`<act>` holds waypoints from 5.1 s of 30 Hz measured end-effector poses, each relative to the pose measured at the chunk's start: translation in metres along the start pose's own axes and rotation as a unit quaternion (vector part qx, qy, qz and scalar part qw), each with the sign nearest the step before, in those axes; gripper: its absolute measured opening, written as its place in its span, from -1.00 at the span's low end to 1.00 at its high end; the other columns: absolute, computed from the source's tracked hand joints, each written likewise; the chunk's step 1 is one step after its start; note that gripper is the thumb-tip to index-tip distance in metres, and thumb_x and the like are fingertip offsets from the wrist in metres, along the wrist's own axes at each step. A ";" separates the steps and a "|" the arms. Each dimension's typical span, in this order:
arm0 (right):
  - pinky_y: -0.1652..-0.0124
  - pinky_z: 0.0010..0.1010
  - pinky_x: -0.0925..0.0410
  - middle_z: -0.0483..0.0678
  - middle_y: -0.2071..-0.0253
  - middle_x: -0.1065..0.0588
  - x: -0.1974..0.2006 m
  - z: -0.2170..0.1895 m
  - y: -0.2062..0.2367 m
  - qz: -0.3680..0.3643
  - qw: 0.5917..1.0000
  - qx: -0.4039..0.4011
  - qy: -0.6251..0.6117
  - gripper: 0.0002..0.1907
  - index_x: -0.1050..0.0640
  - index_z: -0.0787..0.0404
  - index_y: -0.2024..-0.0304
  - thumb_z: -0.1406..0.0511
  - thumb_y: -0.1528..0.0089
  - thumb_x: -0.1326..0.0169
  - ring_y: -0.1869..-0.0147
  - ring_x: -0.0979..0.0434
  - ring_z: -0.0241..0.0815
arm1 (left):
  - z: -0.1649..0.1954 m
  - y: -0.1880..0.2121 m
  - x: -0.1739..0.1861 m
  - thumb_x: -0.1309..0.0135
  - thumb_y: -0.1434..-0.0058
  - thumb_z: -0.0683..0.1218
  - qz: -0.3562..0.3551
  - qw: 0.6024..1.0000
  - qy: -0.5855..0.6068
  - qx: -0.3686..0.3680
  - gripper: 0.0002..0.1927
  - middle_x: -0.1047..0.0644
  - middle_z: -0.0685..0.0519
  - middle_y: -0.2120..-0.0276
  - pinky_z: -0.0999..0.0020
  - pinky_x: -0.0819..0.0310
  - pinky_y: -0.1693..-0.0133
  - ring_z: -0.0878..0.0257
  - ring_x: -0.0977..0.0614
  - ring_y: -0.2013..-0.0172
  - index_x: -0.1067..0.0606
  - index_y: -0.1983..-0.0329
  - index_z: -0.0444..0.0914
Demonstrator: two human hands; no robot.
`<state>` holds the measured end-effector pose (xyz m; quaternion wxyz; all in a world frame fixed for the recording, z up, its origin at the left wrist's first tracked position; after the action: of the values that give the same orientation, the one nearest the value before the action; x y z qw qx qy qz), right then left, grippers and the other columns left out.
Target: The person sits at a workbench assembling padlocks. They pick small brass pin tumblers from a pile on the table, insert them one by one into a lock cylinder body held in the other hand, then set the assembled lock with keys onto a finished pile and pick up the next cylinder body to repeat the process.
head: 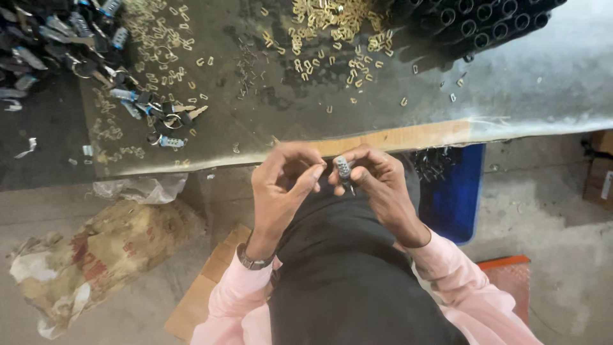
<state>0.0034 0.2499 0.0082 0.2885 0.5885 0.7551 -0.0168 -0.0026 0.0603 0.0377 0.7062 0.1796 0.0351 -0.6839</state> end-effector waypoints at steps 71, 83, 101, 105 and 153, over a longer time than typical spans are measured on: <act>-0.22 -0.36 -0.41 0.07 -0.16 -0.51 0.070 -0.119 -0.007 0.212 0.898 0.303 0.239 -0.72 -0.43 0.24 -0.01 0.46 -0.33 -0.24 -0.18 -0.53 -0.20 | -0.049 0.002 0.015 -0.25 -0.36 0.00 -0.219 0.914 0.313 0.140 -0.56 -0.46 0.01 0.30 0.43 -0.41 0.42 0.32 -0.48 0.39 -0.50 -0.05 -0.47; 0.51 -0.54 -0.09 -0.08 0.52 -0.25 0.022 -0.008 0.001 0.137 0.945 0.292 -0.060 -0.54 -0.31 0.19 0.08 -0.05 -0.45 -0.03 0.52 -0.14 -0.39 | -0.053 0.011 -0.003 -0.18 -0.36 -0.11 -0.160 0.958 0.177 0.156 -0.78 -0.55 0.00 0.34 0.43 -0.48 0.43 0.32 -0.55 0.43 -0.54 0.12 -0.41; 0.38 -0.52 -0.17 -0.10 0.43 -0.33 0.013 0.006 0.032 0.173 0.902 0.187 0.348 -0.69 -0.33 0.28 0.36 0.29 -0.48 0.07 0.38 -0.27 -0.39 | -0.004 0.027 -0.043 -0.21 -0.06 -0.28 -0.121 0.823 -0.448 -0.326 -0.76 -0.48 0.03 0.33 0.24 -0.41 0.29 0.13 -0.53 0.35 -0.54 0.17 -0.32; 0.49 -0.52 -0.12 -0.12 0.42 -0.33 0.036 0.028 0.036 0.184 0.959 -0.036 0.211 -0.73 -0.38 0.27 0.39 0.30 -0.41 0.07 0.42 -0.20 -0.40 | -0.009 0.017 -0.041 -0.21 -0.08 -0.22 -0.212 0.749 -0.441 -0.447 -0.75 -0.54 0.04 0.22 0.31 -0.41 0.24 0.21 -0.54 0.29 -0.56 0.14 -0.31; 0.30 -0.59 -0.10 -0.09 0.35 -0.35 0.028 0.024 0.043 0.168 0.983 -0.002 0.076 -0.71 -0.50 0.29 0.10 0.27 -0.25 0.16 0.31 -0.21 -0.39 | 0.006 0.001 0.014 -0.28 -0.17 -0.30 -0.077 0.847 -0.441 -0.287 -0.79 -0.58 0.15 0.23 0.24 -0.38 -0.04 0.20 -0.61 0.21 -0.60 0.18 -0.19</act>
<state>0.0477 0.2791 -0.0117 0.2304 0.7062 0.6648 0.0783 -0.0019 0.0456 0.0392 0.6124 -0.3551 -0.0712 -0.7027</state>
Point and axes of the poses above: each hand's wrist, its own y-axis away from the middle knuckle, its own x-axis out of the back of the hand, z = x × y, the point moved 3 cm from there along -y, towards the middle knuckle
